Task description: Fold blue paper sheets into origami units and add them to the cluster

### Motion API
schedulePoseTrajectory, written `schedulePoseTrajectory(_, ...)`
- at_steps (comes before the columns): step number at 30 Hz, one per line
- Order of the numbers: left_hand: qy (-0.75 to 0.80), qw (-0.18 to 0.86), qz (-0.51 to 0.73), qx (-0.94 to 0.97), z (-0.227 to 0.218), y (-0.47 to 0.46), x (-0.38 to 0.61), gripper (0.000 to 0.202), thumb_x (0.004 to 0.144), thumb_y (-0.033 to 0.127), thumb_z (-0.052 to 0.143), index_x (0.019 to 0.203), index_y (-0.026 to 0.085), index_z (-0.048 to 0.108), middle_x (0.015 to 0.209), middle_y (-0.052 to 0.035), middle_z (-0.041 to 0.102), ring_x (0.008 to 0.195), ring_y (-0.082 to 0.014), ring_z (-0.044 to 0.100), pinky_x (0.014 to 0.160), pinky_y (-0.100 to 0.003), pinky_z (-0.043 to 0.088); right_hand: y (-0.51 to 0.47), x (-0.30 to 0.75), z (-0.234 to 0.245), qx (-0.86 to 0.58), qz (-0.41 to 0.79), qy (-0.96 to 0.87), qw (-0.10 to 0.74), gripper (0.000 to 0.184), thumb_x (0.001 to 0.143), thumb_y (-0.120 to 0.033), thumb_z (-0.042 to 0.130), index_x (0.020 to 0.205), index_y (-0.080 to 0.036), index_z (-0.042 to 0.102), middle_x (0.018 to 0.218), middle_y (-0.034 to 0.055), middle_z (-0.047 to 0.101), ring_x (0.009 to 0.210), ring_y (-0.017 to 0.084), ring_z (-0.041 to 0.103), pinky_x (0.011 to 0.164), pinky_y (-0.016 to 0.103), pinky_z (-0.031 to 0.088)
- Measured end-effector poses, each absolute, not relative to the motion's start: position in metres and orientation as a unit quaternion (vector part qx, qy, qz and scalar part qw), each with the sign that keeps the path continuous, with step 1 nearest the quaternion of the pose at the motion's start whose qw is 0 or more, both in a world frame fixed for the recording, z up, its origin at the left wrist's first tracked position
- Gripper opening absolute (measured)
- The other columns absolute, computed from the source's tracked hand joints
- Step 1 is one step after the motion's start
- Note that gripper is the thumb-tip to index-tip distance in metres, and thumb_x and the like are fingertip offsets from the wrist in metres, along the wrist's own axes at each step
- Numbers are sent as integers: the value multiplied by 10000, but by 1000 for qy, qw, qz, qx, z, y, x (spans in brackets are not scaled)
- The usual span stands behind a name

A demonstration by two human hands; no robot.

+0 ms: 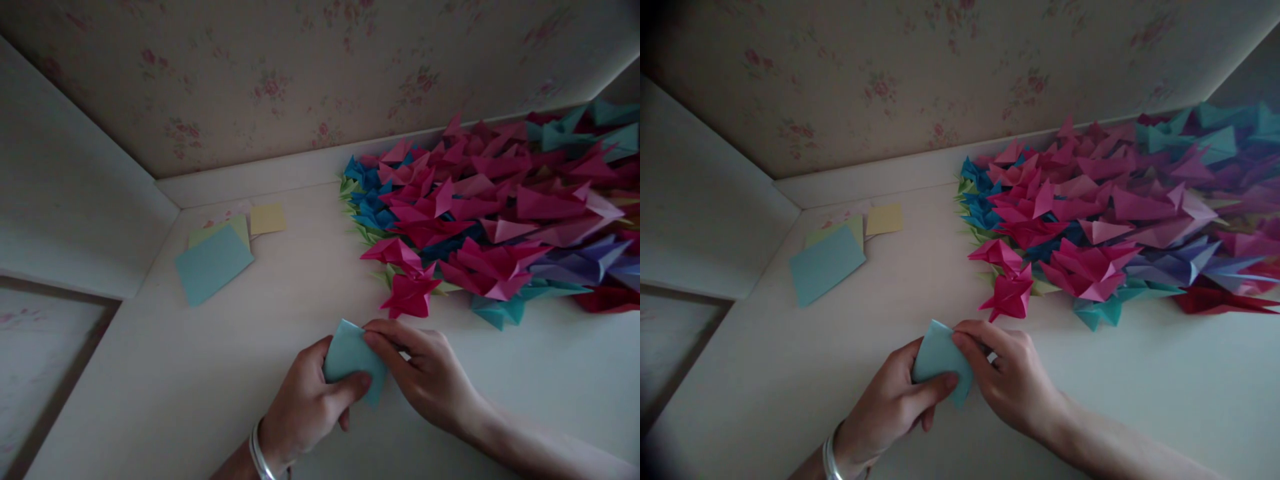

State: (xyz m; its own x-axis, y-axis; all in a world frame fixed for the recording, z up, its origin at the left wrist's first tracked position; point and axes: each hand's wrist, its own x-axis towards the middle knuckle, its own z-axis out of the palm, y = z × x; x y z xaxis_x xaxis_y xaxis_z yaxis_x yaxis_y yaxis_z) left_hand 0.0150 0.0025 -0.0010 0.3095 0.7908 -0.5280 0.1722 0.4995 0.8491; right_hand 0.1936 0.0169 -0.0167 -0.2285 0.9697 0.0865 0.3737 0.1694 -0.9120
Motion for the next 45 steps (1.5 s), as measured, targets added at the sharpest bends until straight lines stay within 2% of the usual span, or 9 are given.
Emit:
schedulePoseTrajectory(6, 511, 667, 260, 477, -3, 4, 12, 180, 841, 284, 697, 792, 117, 652, 646, 33, 526, 576, -95, 415, 523, -206, 359, 14, 194, -18, -481, 409, -685, 363, 168, 963, -232, 562, 931, -196, 723, 740, 11, 737, 593, 130, 649, 541, 203, 487)
schedulePoseTrajectory(10, 510, 670, 264, 471, -1, 4, 12, 209, 795, 259, 746, 903, 106, 653, 720, 15, 550, 631, -112, 436, 566, -226, 385, 15, 195, -15, -490, 393, -683, 373, 170, 958, -224, 566, 922, -198, 730, 710, 1, 729, 564, 124, 639, 519, 198, 478)
schedulePoseTrajectory(14, 512, 694, 243, 443, -2, 2, 14, 373, 780, 280, 764, 1086, 134, 608, 652, 68, 478, 494, -83, 395, 445, -206, 350, 19, 196, -13, -515, 365, -671, 389, 172, 955, -233, 570, 904, -205, 732, 744, 8, 742, 610, 140, 661, 550, 208, 495)
schedulePoseTrajectory(17, 500, 691, 290, 435, -3, -1, 14, 363, 804, 241, 755, 1110, 140, 589, 755, 27, 560, 616, -106, 483, 549, -215, 405, 21, 195, -14, -518, 370, -663, 394, 168, 951, -250, 580, 891, -204, 731, 735, 13, 731, 603, 144, 644, 543, 219, 491)
schedulePoseTrajectory(24, 485, 682, 340, 429, 0, -6, 6, 484, 884, 363, 707, 1296, 205, 508, 841, -9, 620, 663, -121, 545, 597, -229, 456, 22, 195, -19, -505, 578, -499, 402, 253, 939, -401, 603, 1067, -197, 681, 713, 13, 673, 560, 147, 615, 459, 216, 514)
schedulePoseTrajectory(27, 451, 670, 376, 454, 3, -6, -1, 719, 843, 348, 761, 1451, 295, 381, 1083, -68, 634, 784, -153, 593, 657, -243, 495, 23, 196, -16, -498, 619, -457, 400, 295, 912, -417, 645, 1106, -199, 690, 733, 14, 685, 590, 140, 612, 475, 201, 506)
schedulePoseTrajectory(29, 436, 674, 368, 469, 4, -5, -5, 651, 826, 324, 779, 1399, 289, 472, 1142, -86, 627, 827, -168, 607, 672, -243, 505, 25, 198, -14, -495, 622, -461, 395, 254, 900, -403, 665, 1036, -201, 735, 795, 29, 714, 657, 144, 624, 537, 205, 508)
schedulePoseTrajectory(38, 444, 660, 365, 484, -3, -7, -8, 255, 882, 285, 703, 1133, 274, 656, 982, -24, 633, 661, -102, 572, 598, -206, 517, 28, 201, -12, -478, 677, -415, 375, 226, 882, -412, 694, 895, -204, 783, 692, 5, 647, 589, 115, 542, 501, 196, 435)
schedulePoseTrajectory(45, 462, 682, 385, 417, 1, 5, -7, 326, 821, 410, 760, 1056, 187, 724, 725, -31, 700, 628, -144, 632, 535, -208, 542, 22, 205, -18, -385, 743, -380, 393, 297, 931, -445, 641, 1055, -191, 734, 797, 37, 686, 603, 151, 657, 520, 243, 522)
